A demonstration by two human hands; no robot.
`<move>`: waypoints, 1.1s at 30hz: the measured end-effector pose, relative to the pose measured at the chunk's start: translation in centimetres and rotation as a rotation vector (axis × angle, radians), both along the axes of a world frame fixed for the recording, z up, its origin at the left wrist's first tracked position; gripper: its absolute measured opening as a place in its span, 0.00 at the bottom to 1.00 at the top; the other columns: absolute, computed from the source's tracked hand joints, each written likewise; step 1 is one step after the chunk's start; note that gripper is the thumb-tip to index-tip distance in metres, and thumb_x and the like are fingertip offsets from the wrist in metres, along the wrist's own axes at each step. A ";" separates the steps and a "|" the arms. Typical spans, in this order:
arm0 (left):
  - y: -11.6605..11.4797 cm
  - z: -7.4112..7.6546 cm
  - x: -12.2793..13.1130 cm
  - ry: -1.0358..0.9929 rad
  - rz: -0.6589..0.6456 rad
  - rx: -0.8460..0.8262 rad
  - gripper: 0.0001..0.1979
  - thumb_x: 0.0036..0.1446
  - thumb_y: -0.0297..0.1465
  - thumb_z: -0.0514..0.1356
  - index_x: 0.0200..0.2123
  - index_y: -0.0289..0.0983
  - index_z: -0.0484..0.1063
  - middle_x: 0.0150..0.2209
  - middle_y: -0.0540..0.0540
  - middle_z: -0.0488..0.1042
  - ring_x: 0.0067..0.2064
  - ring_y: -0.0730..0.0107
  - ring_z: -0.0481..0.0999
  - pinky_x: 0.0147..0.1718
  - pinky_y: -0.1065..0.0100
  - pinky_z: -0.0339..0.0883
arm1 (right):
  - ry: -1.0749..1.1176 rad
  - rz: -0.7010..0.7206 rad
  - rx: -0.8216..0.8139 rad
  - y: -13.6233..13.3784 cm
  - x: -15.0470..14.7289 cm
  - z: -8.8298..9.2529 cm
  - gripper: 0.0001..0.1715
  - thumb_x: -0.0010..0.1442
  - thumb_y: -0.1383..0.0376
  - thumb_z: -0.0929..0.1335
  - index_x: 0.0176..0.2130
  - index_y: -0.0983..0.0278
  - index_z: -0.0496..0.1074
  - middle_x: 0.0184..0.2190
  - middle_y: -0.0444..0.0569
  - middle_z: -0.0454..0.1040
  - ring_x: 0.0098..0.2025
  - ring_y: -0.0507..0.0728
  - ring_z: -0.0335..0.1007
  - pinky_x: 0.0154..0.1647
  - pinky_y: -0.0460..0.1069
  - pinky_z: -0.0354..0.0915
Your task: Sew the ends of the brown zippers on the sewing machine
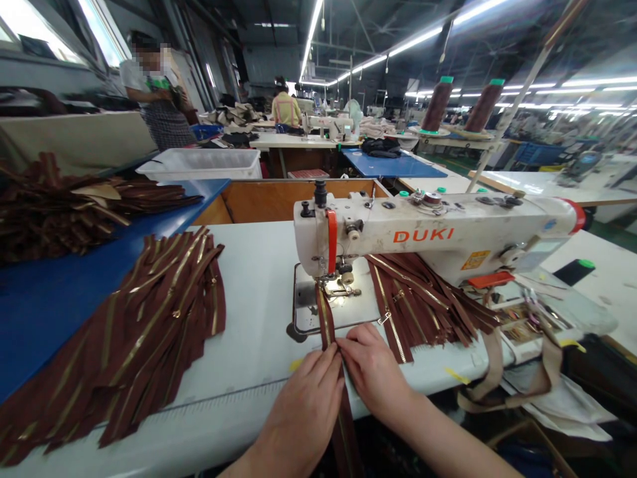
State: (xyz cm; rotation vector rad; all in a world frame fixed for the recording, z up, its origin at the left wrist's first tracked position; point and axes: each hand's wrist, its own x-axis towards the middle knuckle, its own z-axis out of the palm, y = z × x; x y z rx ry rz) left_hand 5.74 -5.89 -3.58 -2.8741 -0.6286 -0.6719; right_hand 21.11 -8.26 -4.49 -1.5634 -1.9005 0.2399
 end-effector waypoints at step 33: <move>6.5 0.7 -0.7 0.116 -0.166 -0.171 0.13 0.61 0.21 0.48 0.39 0.32 0.72 0.39 0.41 0.73 0.43 0.61 0.71 0.46 0.58 0.69 | -0.529 0.194 -0.005 0.4 0.8 1.2 0.07 0.61 0.71 0.65 0.42 0.66 0.70 0.35 0.49 0.69 0.38 0.58 0.60 0.38 0.52 0.60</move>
